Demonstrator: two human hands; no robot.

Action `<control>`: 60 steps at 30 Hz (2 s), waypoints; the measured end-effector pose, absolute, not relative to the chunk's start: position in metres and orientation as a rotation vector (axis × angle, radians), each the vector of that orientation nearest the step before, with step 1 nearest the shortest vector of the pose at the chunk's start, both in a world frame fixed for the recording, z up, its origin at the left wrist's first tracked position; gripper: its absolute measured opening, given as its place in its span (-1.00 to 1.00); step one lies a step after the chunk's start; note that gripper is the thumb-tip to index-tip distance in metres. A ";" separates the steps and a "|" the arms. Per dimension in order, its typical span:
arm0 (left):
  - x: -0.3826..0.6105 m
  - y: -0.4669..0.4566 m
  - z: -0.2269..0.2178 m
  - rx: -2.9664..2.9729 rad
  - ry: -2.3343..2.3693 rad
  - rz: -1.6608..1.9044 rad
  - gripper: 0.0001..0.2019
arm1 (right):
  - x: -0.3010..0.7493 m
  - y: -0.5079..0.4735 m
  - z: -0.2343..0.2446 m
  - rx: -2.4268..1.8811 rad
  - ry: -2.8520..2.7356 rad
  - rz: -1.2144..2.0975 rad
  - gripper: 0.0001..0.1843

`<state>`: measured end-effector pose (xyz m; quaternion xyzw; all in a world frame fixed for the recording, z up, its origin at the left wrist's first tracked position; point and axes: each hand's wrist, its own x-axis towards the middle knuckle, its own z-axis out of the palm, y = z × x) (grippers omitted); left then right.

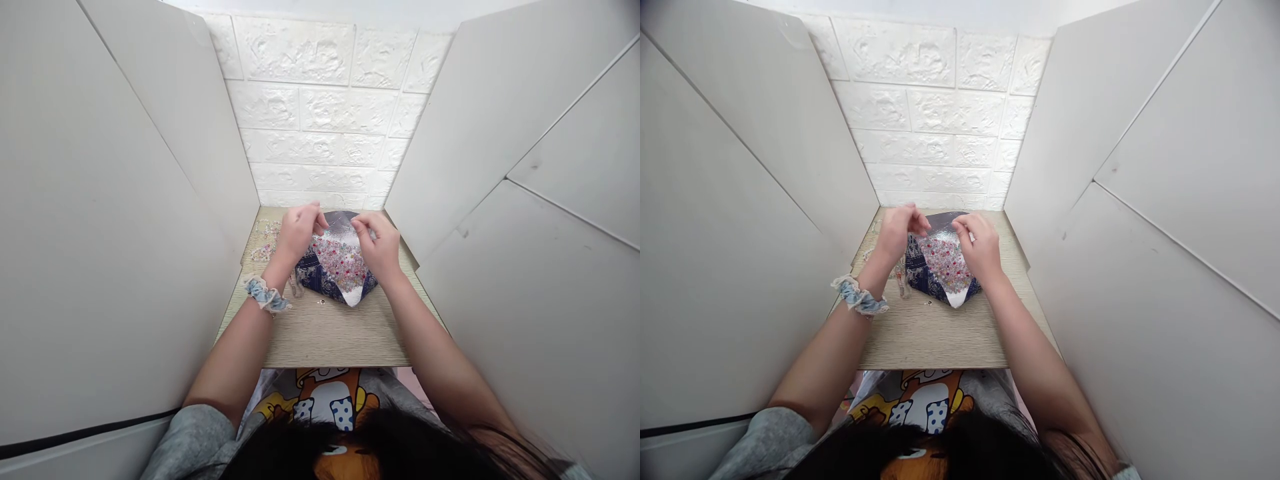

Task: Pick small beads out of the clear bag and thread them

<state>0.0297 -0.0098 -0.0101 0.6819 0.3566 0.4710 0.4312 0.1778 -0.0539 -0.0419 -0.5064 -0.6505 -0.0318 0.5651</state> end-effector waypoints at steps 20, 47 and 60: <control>0.037 -0.008 -0.014 1.798 0.822 0.768 -0.72 | 0.175 -0.049 -0.050 -1.324 -1.733 -0.204 -0.81; 0.034 -0.004 -0.012 1.177 0.667 0.931 -0.90 | 0.149 -0.025 -0.085 -1.773 -2.231 -0.123 -0.74; 0.034 0.001 -0.015 1.021 0.613 0.942 -0.91 | 0.149 -0.023 -0.083 -1.734 -2.272 -0.106 -0.76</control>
